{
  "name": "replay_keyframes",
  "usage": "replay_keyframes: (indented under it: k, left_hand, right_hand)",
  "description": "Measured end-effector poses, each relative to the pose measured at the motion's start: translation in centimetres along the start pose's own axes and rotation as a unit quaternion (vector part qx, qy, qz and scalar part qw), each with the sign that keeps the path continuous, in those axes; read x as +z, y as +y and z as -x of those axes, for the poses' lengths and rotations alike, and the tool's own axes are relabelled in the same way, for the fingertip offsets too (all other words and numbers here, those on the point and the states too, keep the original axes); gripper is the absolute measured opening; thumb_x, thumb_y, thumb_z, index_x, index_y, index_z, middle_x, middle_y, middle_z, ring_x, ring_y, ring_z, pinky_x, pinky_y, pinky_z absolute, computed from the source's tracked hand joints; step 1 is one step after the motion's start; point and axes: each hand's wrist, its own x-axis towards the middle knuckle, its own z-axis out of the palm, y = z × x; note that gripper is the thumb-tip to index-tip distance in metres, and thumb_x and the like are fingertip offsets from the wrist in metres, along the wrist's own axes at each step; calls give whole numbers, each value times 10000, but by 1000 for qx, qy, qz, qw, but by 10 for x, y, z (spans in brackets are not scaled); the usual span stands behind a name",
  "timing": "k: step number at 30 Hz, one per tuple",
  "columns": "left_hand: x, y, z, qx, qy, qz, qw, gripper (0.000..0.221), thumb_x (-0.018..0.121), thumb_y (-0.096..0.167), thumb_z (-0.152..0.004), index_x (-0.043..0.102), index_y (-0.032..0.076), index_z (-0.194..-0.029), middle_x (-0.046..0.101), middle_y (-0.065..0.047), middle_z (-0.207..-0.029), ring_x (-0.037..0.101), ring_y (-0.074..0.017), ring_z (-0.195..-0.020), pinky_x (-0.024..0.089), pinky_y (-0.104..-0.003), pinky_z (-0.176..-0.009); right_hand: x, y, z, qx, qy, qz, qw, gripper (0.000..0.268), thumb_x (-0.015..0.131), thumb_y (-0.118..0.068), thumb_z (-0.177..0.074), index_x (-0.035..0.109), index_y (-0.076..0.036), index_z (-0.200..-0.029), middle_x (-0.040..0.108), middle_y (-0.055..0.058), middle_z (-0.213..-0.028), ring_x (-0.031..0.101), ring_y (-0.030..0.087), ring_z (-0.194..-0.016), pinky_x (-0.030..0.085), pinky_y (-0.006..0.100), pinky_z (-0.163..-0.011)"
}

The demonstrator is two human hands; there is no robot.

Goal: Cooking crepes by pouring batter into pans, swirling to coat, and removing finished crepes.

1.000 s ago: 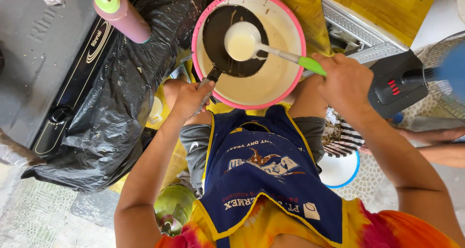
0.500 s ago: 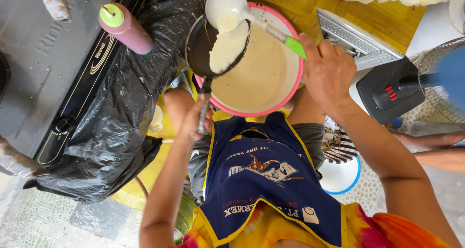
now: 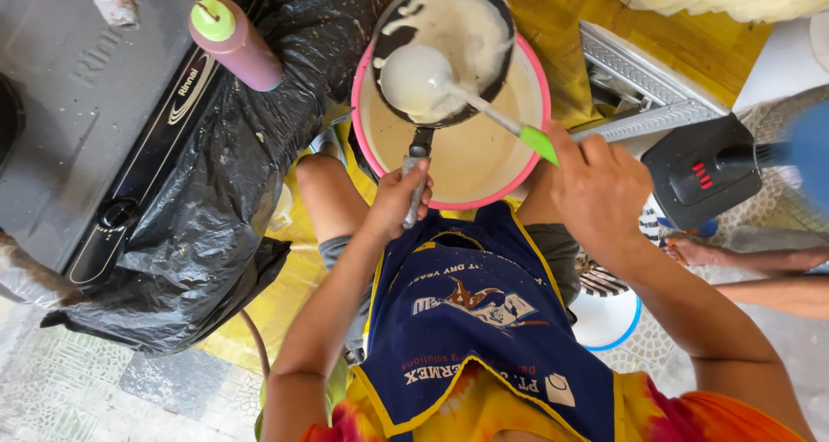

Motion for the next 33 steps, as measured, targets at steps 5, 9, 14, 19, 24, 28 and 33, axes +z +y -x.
replay_keyframes:
  k: [5, 9, 14, 19, 24, 28, 33]
  left_hand:
    - [-4, 48, 3, -152, -17, -81, 985, 542, 787, 494, -892, 641, -27, -868, 562, -109, -570, 548, -156, -354, 452, -272, -288]
    - [2, 60, 13, -152, -18, -243, 958, 472, 790, 398, -892, 660, -52, -834, 584, -125, -547, 568, -164, -348, 452, -272, -280]
    - [8, 51, 30, -104, -18, -347, 932, 376, 785, 314, -882, 672, -40, -826, 615, -134, -546, 603, -178, -355, 469, -255, -291]
    - [-17, 8, 28, -54, -1, -270, 961, 360, 829, 293, -877, 665, 0, -749, 599, -125, -500, 592, -190, -343, 483, -266, -305]
    - [-5, 3, 34, -43, -30, -178, 983, 303, 804, 223, -904, 670, -33, -814, 580, -133, -504, 571, -186, -325, 457, -266, -294]
    - [-1, 0, 36, -41, -32, -136, 989, 320, 802, 228, -916, 676, -56, -841, 576, -142, -508, 565, -190, -319, 444, -272, -287]
    - [-21, 21, 25, -52, 8, -289, 956, 370, 802, 348, -880, 699, -7, -891, 632, -110, -536, 622, -176, -371, 488, -273, -353]
  right_hand:
    - [26, 4, 9, 72, -67, -33, 995, 382, 730, -263, -867, 785, -333, -1238, 553, -23, -802, 626, 202, -677, 529, 329, -607]
    - [39, 8, 18, 164, -203, -109, 959, 409, 703, -315, -902, 743, -291, -1308, 650, 38, -897, 703, 326, -741, 566, 451, -661]
    - [67, 9, 39, 219, -259, -166, 926, 401, 676, -384, -909, 703, -336, -1307, 669, 49, -941, 729, 376, -783, 577, 527, -718]
    - [59, 26, 46, 220, -130, -60, 965, 391, 716, -383, -910, 744, -301, -1291, 650, 26, -915, 708, 300, -748, 576, 415, -681]
    - [48, 16, 40, 190, -75, -37, 978, 388, 760, -370, -858, 764, -356, -1246, 610, -47, -854, 675, 198, -708, 562, 305, -657]
    - [50, 16, 35, 198, -51, -22, 979, 385, 775, -357, -850, 769, -363, -1234, 601, -44, -841, 662, 196, -690, 560, 307, -633]
    - [44, 26, 44, 254, -145, -76, 953, 408, 712, -400, -936, 732, -295, -1330, 649, 33, -929, 690, 315, -748, 560, 415, -687]
